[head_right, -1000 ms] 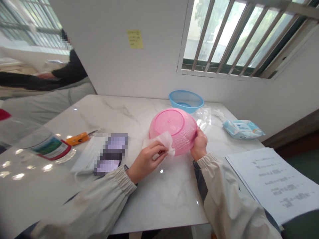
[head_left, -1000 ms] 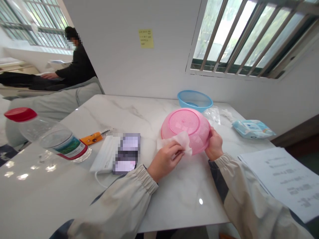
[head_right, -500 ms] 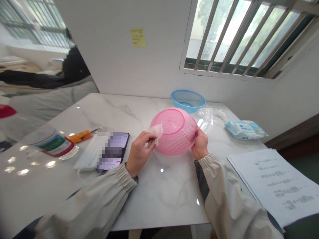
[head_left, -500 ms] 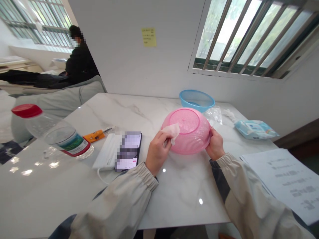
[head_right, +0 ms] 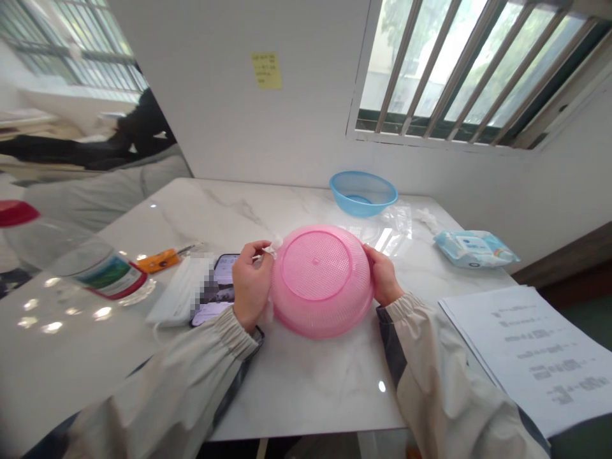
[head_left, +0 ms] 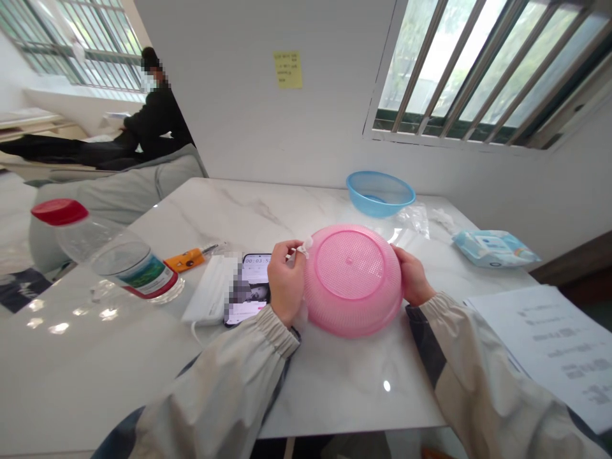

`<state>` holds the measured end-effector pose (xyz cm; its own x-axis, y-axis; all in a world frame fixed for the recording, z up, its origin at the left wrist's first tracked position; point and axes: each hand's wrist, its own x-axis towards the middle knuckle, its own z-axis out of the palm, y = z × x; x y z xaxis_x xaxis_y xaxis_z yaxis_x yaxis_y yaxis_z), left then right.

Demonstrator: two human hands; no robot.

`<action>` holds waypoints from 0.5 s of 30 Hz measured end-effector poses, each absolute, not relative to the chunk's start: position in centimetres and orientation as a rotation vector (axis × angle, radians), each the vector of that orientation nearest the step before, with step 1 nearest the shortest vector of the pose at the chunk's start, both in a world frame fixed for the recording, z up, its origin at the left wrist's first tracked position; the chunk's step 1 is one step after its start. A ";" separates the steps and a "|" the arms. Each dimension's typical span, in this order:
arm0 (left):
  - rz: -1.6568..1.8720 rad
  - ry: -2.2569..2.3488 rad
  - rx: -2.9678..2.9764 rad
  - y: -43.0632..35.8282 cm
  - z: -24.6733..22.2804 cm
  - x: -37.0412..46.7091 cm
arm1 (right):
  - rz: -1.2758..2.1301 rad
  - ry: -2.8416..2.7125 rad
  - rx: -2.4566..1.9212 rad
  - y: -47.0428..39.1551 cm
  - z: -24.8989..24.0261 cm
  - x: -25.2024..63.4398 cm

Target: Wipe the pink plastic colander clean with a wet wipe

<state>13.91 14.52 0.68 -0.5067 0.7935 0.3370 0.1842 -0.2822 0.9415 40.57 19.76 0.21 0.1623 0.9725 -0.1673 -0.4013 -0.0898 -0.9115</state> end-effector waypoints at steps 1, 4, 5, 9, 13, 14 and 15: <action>1.825 1.509 1.129 14.6 0.7 13.9 | 1.355 -0.705 -1.100 19.7 0.2 40.6; 1.771 1.388 0.880 15.0 0.5 14.0 | 1.426 -0.703 -1.134 19.6 0.2 40.9; 1.762 1.342 0.821 15.1 0.4 14.0 | 1.441 -0.701 -1.142 19.6 0.2 41.0; 1.744 1.261 0.796 14.9 0.5 14.2 | 1.466 -0.687 -1.158 19.7 0.3 41.1; 1.710 1.179 0.949 14.3 0.9 14.4 | 1.452 -0.673 -1.148 19.5 0.6 40.8; 1.717 1.140 0.987 14.2 1.0 14.4 | 1.446 -0.669 -1.144 19.5 0.7 40.7; 1.720 1.108 1.016 14.1 1.1 14.5 | 1.439 -0.665 -1.140 19.4 0.8 40.6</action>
<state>14.49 14.11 1.09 -0.3274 0.9261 0.1876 -0.2121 -0.2655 0.9405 40.64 19.43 0.81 0.0950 0.9569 -0.2745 -0.4114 -0.2134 -0.8861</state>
